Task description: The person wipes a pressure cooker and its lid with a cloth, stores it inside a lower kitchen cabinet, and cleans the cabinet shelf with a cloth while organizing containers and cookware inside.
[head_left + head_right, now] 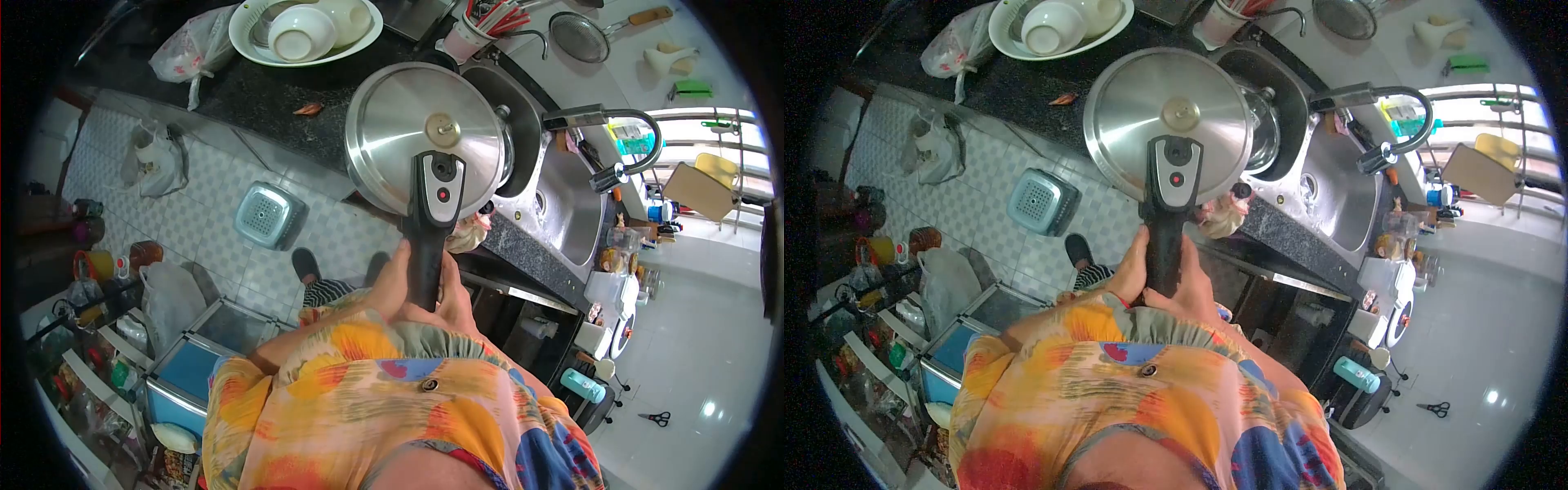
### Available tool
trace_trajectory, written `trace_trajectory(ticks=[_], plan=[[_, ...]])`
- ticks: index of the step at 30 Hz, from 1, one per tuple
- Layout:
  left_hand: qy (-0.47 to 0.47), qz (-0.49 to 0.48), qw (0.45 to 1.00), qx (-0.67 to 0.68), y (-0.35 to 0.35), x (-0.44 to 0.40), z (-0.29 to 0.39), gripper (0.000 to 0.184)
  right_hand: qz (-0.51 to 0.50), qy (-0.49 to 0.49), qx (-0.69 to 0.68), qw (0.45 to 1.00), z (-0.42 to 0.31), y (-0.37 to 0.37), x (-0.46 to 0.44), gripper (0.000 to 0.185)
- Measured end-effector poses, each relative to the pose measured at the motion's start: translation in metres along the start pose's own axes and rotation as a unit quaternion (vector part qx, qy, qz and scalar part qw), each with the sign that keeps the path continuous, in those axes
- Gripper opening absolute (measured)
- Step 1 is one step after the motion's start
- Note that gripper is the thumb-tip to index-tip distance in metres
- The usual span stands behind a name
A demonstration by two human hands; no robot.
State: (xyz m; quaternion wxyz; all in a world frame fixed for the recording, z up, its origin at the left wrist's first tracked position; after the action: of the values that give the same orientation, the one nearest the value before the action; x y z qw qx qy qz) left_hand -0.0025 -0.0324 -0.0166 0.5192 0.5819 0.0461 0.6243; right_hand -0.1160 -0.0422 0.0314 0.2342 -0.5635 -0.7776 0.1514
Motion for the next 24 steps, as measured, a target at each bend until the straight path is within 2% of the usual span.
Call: trace_trajectory(ticks=[3, 6, 9, 12, 15, 18, 21, 24], plan=[[0.008, -0.021, 0.999, 0.039, 0.006, 0.003, 0.002, 0.055, -0.002, -0.011, 0.013, 1.0, 0.008, -0.001, 0.0, 0.096], [0.018, -0.01, 0.999, 0.03, 0.002, -0.004, -0.003, 0.053, -0.017, 0.041, -0.002, 0.999, -0.003, -0.003, -0.001, 0.094], [0.018, -0.027, 0.999, 0.026, 0.001, -0.005, -0.003, 0.053, -0.004, -0.015, -0.005, 1.0, -0.004, 0.0, -0.001, 0.093], [0.036, -0.06, 0.997, 0.03, -0.001, -0.007, -0.004, 0.054, -0.003, -0.014, 0.009, 1.0, -0.002, 0.001, 0.001, 0.096], [0.007, -0.079, 0.996, 0.033, -0.002, -0.004, -0.001, 0.055, -0.011, -0.035, -0.011, 0.999, -0.006, 0.001, 0.004, 0.096], [0.025, -0.123, 0.992, 0.022, -0.002, 0.0, 0.005, 0.055, 0.014, -0.108, 0.01, 0.994, -0.002, 0.007, 0.002, 0.1], [0.007, -0.108, 0.994, -0.01, -0.001, 0.009, 0.011, 0.055, 0.03, -0.076, -0.047, 0.996, -0.005, 0.013, 0.007, 0.099], [-0.061, -0.13, 0.989, 0.043, -0.007, 0.002, 0.004, 0.056, 0.049, -0.047, -0.109, 0.992, -0.008, 0.019, 0.01, 0.097]])
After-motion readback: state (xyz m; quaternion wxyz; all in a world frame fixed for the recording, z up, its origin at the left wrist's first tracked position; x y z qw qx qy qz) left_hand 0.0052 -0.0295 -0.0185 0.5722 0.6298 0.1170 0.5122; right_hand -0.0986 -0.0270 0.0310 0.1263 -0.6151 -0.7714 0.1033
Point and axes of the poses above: each hand's wrist, its own x-axis away from the middle knuckle, its own y-axis out of the palm, z = x × y, the point moved 2 cm from there along -x, towards the middle knuckle, and after that the axes turned 12 degrees about z, right-handed, at the moved point
